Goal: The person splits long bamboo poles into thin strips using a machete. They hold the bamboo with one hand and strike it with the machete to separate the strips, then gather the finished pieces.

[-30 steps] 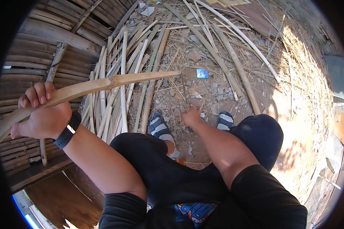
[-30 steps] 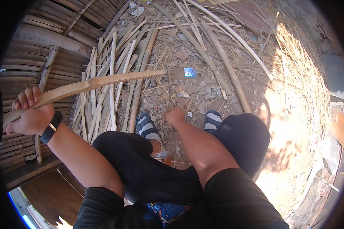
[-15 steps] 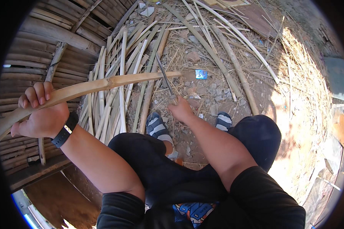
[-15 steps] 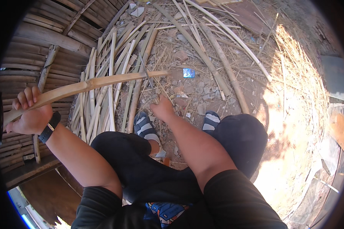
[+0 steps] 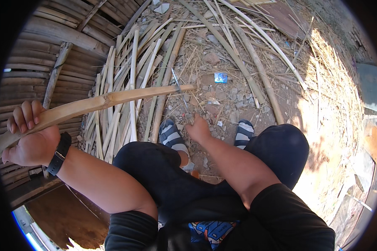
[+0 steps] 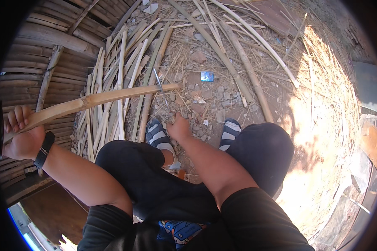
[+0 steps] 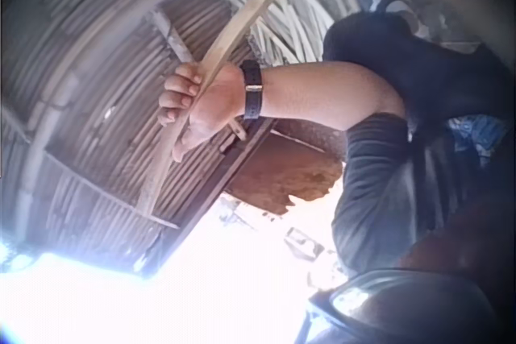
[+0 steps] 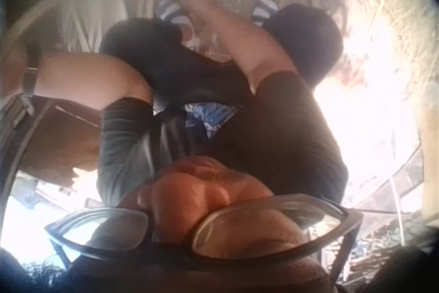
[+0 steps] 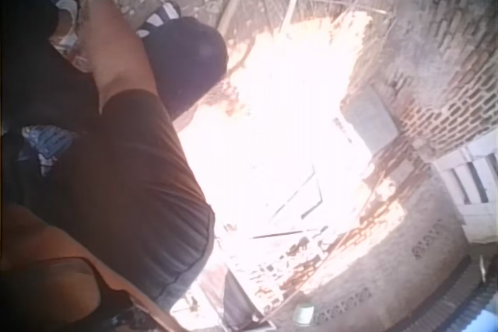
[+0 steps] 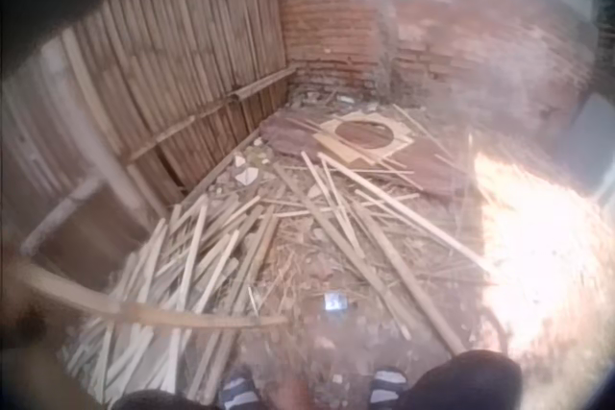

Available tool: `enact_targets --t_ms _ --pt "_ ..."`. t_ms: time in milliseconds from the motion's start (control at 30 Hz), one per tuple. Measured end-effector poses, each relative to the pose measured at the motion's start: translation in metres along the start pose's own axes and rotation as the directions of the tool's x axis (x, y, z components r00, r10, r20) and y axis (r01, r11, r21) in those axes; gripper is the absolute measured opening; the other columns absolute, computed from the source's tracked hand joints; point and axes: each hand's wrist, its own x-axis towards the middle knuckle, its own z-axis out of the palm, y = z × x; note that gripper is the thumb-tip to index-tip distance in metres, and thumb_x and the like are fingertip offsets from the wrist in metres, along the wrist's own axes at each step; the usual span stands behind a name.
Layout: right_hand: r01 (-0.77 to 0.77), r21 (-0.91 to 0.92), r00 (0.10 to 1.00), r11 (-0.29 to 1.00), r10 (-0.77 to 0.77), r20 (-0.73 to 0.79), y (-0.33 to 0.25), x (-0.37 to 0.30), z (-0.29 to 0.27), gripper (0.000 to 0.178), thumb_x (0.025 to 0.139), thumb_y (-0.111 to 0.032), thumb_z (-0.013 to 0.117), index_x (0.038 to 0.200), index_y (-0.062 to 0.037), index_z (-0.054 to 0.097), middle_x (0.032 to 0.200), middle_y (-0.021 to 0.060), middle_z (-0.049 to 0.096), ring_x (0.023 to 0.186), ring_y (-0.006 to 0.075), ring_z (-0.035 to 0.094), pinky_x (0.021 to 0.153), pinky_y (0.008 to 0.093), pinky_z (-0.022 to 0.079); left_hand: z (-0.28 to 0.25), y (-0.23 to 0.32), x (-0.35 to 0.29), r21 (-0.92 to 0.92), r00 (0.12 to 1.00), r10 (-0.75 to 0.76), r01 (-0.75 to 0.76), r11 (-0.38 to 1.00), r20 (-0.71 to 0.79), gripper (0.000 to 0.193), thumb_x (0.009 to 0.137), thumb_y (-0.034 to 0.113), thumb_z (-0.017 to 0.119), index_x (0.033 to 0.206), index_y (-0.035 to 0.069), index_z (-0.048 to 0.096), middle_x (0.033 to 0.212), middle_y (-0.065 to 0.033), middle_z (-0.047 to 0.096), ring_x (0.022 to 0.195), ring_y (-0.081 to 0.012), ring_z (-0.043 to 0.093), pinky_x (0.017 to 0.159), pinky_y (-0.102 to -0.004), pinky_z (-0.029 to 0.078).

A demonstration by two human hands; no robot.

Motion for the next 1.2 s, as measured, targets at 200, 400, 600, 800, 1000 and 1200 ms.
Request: enact_targets --t_ms 200,400,600,800,1000,1200 --pt "0.187 0.101 0.982 0.977 -0.190 0.019 -0.096 -0.005 -0.012 0.050 0.076 -0.021 0.068 0.117 0.0045 0.056 0.092 0.0309 0.065 0.092 0.0433 0.066 0.083 0.0472 0.051 -0.010 0.004 0.005 0.008 1.000 -0.008 0.008 1.000 -0.011 0.044 0.081 0.055 0.047 0.068 0.013 0.042 0.060 -0.0005 0.035 0.053 -0.0126 0.034 0.052 -0.0271 0.030" --pt "0.207 0.051 0.952 0.977 -0.213 0.218 -0.071 -0.005 -0.018 0.054 0.078 -0.022 0.066 0.122 0.0064 0.053 0.097 0.0315 0.066 0.094 0.0425 0.066 0.086 0.0457 0.051 -0.021 0.006 0.010 0.114 0.988 0.017 0.000 0.994 -0.151 0.034 0.078 0.044 0.052 0.067 0.013 0.041 0.058 -0.0001 0.033 0.052 -0.0126 0.034 0.050 -0.0269 0.029" --pt "-0.232 -0.053 0.966 0.971 0.236 0.102 0.005 0.022 -0.014 0.048 0.079 -0.023 0.070 0.113 0.0075 0.056 0.105 0.0297 0.066 0.100 0.0430 0.065 0.089 0.0457 0.051 -0.029 -0.002 0.010 0.074 0.978 0.074 -0.060 0.995 -0.195 0.043 0.079 0.053 0.049 0.068 0.013 0.040 0.058 -0.0003 0.032 0.051 -0.0127 0.032 0.049 -0.0263 0.028" --pt "0.193 0.153 0.968 0.969 -0.213 0.130 -0.108 -0.014 -0.007 0.047 0.078 -0.020 0.069 0.117 0.0035 0.054 0.084 0.0290 0.065 0.085 0.0419 0.067 0.077 0.0449 0.052 -0.010 -0.004 0.006 0.143 0.986 0.094 -0.074 0.987 -0.135 0.028 0.083 0.035 0.044 0.068 0.013 0.037 0.062 -0.0013 0.032 0.055 -0.0146 0.033 0.051 -0.0279 0.029" --pt "0.038 -0.011 0.996 0.999 -0.037 0.085 -0.035 0.003 -0.001 0.048 0.078 -0.022 0.069 0.117 0.0026 0.055 0.089 0.0292 0.066 0.091 0.0419 0.066 0.080 0.0462 0.051 -0.019 -0.005 0.010 0.106 0.981 0.083 -0.065 0.992 -0.174 0.057 0.085 0.068 0.039 0.073 0.012 0.041 0.060 -0.0005 0.033 0.051 -0.0130 0.031 0.049 -0.0263 0.029" --pt "-0.032 0.019 0.993 0.999 0.030 0.112 -0.060 0.013 -0.027 0.042 0.080 -0.025 0.069 0.110 0.0022 0.059 0.093 0.0278 0.066 0.095 0.0404 0.066 0.084 0.0458 0.051 -0.026 -0.004 0.004 -0.006 0.998 0.031 -0.031 1.000 -0.053 0.076 0.082 0.086 0.024 0.073 0.013 0.042 0.060 0.0002 0.034 0.053 -0.0123 0.032 0.051 -0.0263 0.030"
